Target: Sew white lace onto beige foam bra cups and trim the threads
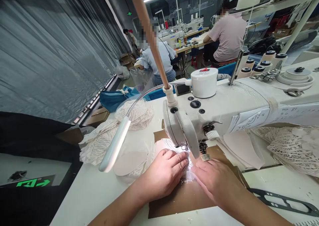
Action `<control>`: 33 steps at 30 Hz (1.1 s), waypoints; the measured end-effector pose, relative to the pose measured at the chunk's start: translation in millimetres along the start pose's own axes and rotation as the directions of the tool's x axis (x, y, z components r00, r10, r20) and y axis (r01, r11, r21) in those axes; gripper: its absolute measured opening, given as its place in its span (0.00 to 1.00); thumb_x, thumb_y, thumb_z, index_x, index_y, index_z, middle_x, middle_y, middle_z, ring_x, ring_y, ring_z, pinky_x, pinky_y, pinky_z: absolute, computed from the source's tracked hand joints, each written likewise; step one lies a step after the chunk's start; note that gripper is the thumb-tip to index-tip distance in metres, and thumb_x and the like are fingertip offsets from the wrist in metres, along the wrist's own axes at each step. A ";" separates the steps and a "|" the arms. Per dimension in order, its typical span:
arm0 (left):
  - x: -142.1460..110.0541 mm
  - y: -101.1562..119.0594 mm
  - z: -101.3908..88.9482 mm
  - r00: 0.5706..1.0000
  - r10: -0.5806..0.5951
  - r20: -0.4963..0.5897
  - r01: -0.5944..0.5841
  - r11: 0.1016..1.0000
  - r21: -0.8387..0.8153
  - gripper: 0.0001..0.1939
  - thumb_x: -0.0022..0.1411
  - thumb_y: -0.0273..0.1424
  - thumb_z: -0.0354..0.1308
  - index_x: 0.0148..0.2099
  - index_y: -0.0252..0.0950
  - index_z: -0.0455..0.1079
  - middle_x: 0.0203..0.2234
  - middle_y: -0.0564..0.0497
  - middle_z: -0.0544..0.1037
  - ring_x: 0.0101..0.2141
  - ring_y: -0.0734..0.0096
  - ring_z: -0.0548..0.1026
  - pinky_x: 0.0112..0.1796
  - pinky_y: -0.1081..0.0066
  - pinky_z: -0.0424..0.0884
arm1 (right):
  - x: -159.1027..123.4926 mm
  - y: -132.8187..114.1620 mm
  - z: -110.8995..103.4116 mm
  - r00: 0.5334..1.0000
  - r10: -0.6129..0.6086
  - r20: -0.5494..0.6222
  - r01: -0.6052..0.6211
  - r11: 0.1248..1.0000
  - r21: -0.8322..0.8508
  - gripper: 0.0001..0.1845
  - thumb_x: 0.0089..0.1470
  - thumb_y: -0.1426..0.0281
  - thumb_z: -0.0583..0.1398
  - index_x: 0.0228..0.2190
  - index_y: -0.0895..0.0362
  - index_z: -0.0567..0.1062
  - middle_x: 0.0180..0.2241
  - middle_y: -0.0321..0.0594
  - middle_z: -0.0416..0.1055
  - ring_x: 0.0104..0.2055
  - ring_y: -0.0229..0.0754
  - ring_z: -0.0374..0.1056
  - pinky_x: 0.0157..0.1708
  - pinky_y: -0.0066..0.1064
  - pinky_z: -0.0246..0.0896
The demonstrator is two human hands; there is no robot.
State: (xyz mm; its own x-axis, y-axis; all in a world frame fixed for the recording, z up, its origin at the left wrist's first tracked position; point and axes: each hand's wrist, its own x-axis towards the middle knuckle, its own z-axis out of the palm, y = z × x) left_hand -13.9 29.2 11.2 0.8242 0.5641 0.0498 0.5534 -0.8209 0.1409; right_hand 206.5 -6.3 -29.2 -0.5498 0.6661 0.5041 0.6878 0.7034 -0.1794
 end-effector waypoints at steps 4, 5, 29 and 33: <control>-0.3 -1.1 3.1 1.000 -0.008 -0.011 0.008 1.000 0.002 0.19 0.67 0.29 0.47 0.58 0.32 0.64 0.59 0.46 0.69 0.41 0.59 0.68 0.44 0.60 0.64 | 3.2 1.2 -2.3 1.000 0.005 0.027 -0.004 0.999 -0.038 0.14 0.60 0.79 0.50 0.35 0.55 0.74 0.25 0.37 0.69 0.26 0.41 0.64 0.27 0.33 0.50; -0.3 -1.5 3.4 1.000 -0.026 -0.011 0.026 1.000 0.000 0.20 0.66 0.29 0.48 0.59 0.32 0.64 0.59 0.46 0.68 0.41 0.59 0.67 0.44 0.59 0.64 | 3.2 1.5 -2.6 0.999 0.006 0.033 -0.004 0.999 -0.051 0.15 0.59 0.80 0.50 0.37 0.55 0.74 0.26 0.37 0.70 0.26 0.41 0.64 0.27 0.32 0.51; 5.5 -27.8 9.5 0.978 -0.179 -0.109 0.173 0.983 -0.059 0.21 0.59 0.23 0.51 0.55 0.35 0.68 0.55 0.43 0.71 0.48 0.55 0.67 0.49 0.56 0.64 | 10.0 3.2 9.6 0.985 0.118 0.122 -0.083 0.962 -0.261 0.27 0.52 0.81 0.49 0.49 0.56 0.75 0.36 0.43 0.79 0.19 0.39 0.70 0.16 0.31 0.56; 2.6 -29.7 12.4 0.963 -0.194 -0.186 0.179 0.979 -0.097 0.20 0.62 0.27 0.50 0.56 0.35 0.67 0.56 0.43 0.69 0.51 0.54 0.66 0.52 0.54 0.63 | 9.6 4.5 10.1 0.971 0.134 0.198 -0.087 0.969 -0.232 0.27 0.54 0.80 0.48 0.51 0.57 0.74 0.31 0.41 0.77 0.19 0.42 0.70 0.15 0.34 0.57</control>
State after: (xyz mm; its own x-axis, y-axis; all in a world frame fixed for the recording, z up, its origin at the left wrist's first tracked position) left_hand -26.6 53.9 -5.1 0.6639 0.7192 0.2049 0.6774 -0.6944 0.2426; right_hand 199.6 5.8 -33.7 -0.5353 0.7904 0.2979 0.8239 0.5663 -0.0219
